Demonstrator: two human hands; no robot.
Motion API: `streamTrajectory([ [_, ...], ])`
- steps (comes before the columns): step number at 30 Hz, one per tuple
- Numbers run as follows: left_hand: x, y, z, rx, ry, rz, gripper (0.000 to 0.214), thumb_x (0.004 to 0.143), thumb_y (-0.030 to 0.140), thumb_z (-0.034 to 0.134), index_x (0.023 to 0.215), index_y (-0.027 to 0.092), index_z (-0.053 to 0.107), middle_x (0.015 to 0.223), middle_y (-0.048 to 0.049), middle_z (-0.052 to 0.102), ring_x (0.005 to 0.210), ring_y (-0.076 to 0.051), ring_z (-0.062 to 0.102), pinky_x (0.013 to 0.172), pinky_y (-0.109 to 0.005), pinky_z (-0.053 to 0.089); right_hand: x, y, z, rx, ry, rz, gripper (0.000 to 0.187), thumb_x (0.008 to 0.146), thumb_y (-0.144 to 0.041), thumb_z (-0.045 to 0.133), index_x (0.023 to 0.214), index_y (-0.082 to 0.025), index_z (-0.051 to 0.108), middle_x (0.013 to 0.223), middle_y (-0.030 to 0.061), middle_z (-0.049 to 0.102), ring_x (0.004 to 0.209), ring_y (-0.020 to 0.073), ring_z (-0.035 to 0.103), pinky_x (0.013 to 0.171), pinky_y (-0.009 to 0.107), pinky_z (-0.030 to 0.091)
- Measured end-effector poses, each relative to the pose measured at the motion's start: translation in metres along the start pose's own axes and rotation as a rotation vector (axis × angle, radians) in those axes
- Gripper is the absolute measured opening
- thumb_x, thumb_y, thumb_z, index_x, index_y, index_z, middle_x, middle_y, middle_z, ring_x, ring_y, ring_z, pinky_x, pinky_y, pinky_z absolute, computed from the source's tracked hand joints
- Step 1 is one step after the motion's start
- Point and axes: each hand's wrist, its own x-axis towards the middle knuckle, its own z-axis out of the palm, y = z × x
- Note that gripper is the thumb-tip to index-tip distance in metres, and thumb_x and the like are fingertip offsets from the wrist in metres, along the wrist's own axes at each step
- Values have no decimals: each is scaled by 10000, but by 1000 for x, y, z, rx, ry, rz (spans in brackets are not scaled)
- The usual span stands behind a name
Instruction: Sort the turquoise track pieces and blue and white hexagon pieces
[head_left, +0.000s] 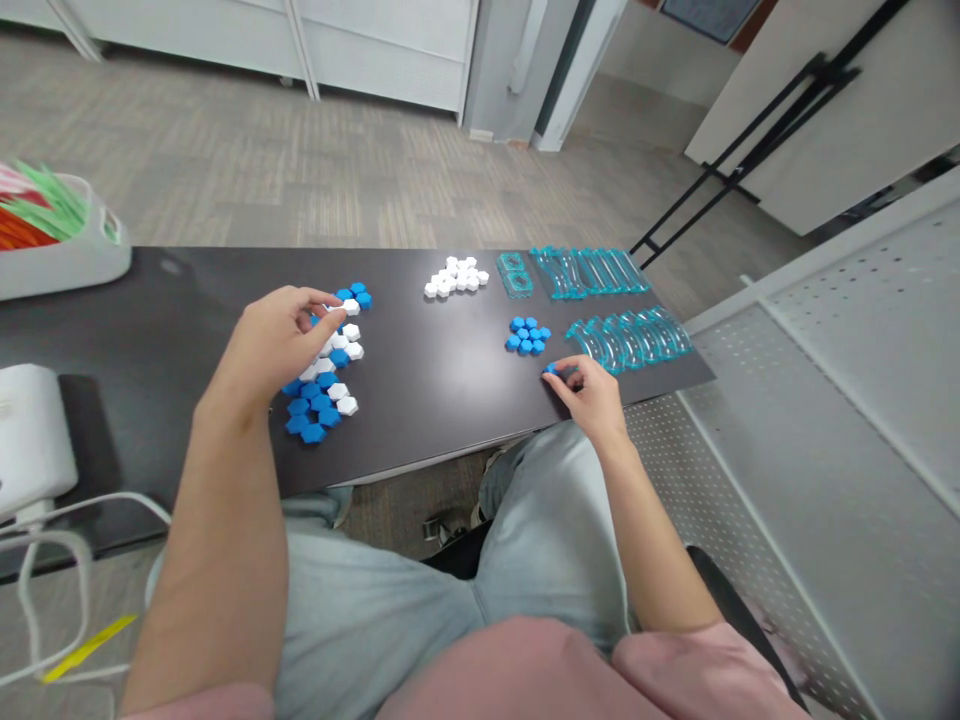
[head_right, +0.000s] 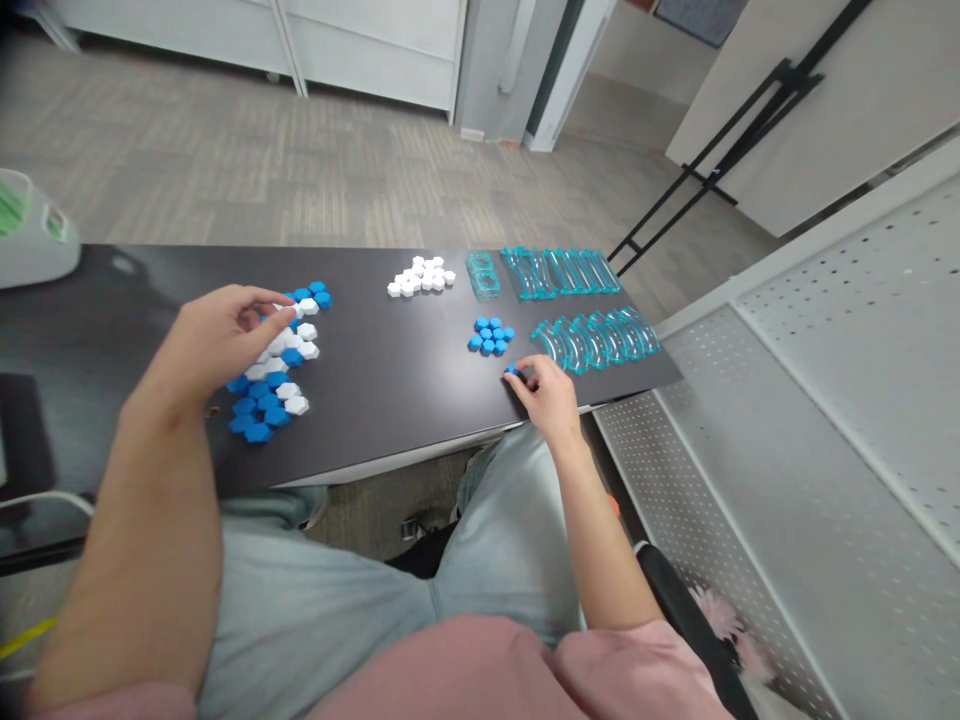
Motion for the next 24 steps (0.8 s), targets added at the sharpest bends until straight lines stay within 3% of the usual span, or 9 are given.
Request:
streamTrajectory([
  [4, 1, 0, 4, 1, -2, 4, 594, 948, 591, 605, 1236, 131, 847, 1002, -74, 743, 815, -203, 611, 823, -325, 479, 17, 8, 1, -32, 69, -10, 195, 1020, -453, 715, 991, -260, 720, 1086, 93, 842, 763, 229, 706, 834, 418, 603],
  [8, 2, -1, 5, 12, -11, 1, 616, 940, 609, 601, 1231, 126, 848, 995, -79, 752, 792, -206, 615, 829, -335, 491, 34, 10, 5, -59, 8, -37, 47, 973, -294, 720, 1006, -261, 723, 1148, 106, 855, 913, 279, 784, 927, 467, 627],
  [13, 2, -1, 3, 11, 1, 8, 660, 926, 631, 572, 1235, 119, 850, 1007, -92, 755, 821, -214, 629, 825, -338, 500, 35, 8, 14, -18, -36, -59, 125, 958, -207, 687, 1059, -262, 735, 1215, 115, 835, 1036, 298, 810, 1017, 503, 642],
  [18, 2, -4, 2, -16, 18, 14, 569, 943, 576, 603, 1237, 161, 859, 997, -72, 760, 815, -207, 630, 816, -340, 491, 23, -2, 16, -52, 64, -106, 128, 991, -218, 653, 1088, -255, 728, 1302, 158, 761, 1243, 333, 752, 1092, 528, 599],
  [21, 3, -6, 2, -40, 19, 5, 529, 947, 558, 618, 1224, 173, 853, 1005, -81, 773, 805, -216, 630, 820, -356, 510, 15, -18, 19, -112, 120, -90, 146, 1006, -272, 675, 1138, -251, 733, 1315, 154, 715, 1105, 320, 745, 1082, 561, 567],
  [24, 4, -8, 2, -46, 22, 12, 472, 955, 557, 635, 1202, 214, 846, 1014, -84, 778, 836, -235, 646, 831, -362, 524, 11, -46, 35, -88, 26, -148, 169, 1031, -316, 690, 1182, -257, 737, 1289, 141, 708, 1011, 301, 734, 1077, 573, 554],
])
